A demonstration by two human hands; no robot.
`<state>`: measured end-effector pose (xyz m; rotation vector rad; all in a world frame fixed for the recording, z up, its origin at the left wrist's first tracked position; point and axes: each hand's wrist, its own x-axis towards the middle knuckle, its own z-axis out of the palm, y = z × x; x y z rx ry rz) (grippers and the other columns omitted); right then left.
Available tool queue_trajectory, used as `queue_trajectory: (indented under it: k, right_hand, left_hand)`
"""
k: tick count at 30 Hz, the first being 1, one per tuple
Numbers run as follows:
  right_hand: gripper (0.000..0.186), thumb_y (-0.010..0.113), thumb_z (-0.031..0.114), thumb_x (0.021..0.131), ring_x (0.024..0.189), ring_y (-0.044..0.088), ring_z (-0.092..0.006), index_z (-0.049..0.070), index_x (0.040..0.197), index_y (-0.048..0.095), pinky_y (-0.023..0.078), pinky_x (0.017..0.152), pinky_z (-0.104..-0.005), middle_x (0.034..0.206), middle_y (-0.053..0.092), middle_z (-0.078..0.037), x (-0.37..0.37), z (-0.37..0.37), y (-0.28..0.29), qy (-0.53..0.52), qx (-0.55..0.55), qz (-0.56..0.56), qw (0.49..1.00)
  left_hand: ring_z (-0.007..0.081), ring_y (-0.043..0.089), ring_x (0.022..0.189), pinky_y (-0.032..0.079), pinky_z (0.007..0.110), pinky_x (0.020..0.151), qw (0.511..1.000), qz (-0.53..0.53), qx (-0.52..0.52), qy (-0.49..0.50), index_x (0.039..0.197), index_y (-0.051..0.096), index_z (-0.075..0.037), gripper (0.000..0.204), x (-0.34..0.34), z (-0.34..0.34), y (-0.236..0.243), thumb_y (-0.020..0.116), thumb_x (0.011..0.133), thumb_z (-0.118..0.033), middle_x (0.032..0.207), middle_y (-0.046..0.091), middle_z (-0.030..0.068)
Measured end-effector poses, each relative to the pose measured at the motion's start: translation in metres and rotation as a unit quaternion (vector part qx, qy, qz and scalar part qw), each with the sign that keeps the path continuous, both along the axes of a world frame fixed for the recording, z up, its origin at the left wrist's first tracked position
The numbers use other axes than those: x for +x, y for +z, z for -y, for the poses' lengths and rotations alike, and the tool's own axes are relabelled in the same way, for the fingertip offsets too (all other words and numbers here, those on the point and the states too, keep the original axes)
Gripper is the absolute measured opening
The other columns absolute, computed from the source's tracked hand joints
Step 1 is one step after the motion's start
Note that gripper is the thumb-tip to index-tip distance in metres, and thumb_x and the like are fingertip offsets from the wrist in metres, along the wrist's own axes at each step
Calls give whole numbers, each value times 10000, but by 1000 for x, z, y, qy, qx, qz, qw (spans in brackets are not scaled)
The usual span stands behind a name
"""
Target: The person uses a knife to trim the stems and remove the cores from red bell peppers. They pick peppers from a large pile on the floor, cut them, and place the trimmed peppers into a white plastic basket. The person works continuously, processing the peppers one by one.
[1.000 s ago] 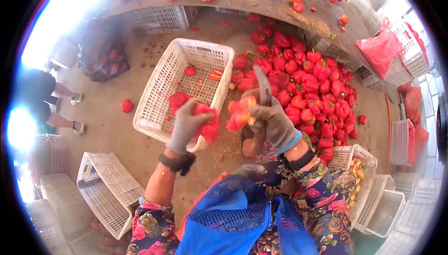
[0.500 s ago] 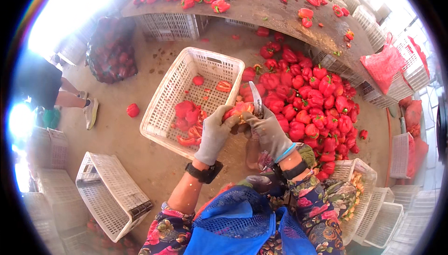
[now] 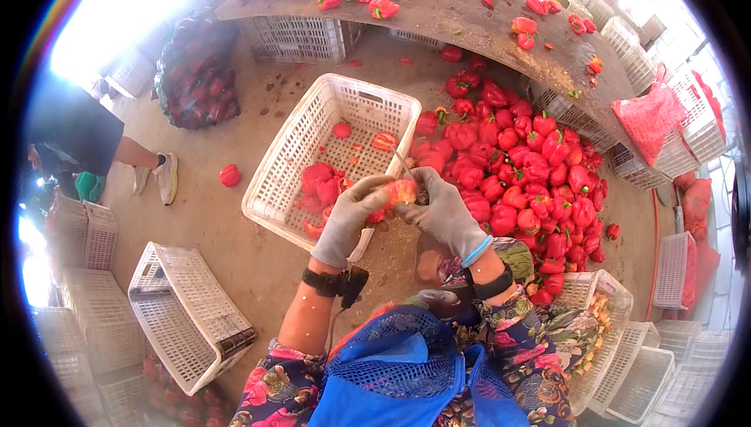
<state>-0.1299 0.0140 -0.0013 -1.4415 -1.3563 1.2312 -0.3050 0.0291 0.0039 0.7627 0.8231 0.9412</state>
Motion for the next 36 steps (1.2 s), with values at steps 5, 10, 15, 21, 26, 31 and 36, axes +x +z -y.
queue_trajectory:
  k: [5,10,15,21,26,31,36]
  right_hand:
    - [451,720,108,744,909,656,-265,-43,1116,513,498,796,-337,952,650,-210,-9,2,16,53,45,122,990]
    - [325,761,100,731,692,615,-131,-2,986,589,493,618,-279,794,657,-95,-15,-1,-17,-30,49,194,979]
    - [283,727,102,784,616,521,-54,15,1029,614,402,528,-208,779,620,-3,-16,4,4,-16,-142,-166,976]
    - [265,715,120,817,663,552,-59,-16,1026,625,445,555,-231,791,616,33,-22,-6,-4,-12,-129,-127,983]
    - [348,706,156,835,685,568,-75,-15,1122,610,496,641,-266,919,696,-40,-52,-55,-35,-32,77,-95,992]
    - [359,684,161,870,785,558,-64,-19,1165,586,492,711,-219,920,640,-16,-68,-48,16,111,-108,-98,983]
    - [317,672,194,865,764,593,-126,-11,1088,580,489,698,-260,893,648,-70,-61,-18,0,69,-31,-177,981]
  left_hand:
    - [64,577,651,473,202,572,986,-148,65,-41,1016,658,-1,231,1,-3,-11,699,828,-128,792,636,13]
    - [70,569,639,442,201,554,905,-337,247,73,892,688,10,169,15,4,-30,744,778,-101,734,632,1]
    - [78,555,611,452,219,531,998,1,0,67,1050,631,20,212,2,7,-36,549,908,-115,776,610,25]
    - [84,555,646,453,225,537,990,-69,17,121,1090,603,12,233,-4,13,-45,511,945,-146,836,608,25]
    - [82,557,722,459,207,572,966,66,-57,244,1083,595,-34,206,-10,0,-31,531,966,-192,893,595,20]
    - [102,558,855,480,231,687,967,152,-42,198,1144,548,-103,222,-33,9,-35,470,996,-250,1018,584,-5]
    - [91,574,695,495,246,573,979,149,-22,139,1143,552,-59,229,-29,22,-17,522,975,-211,954,626,33]
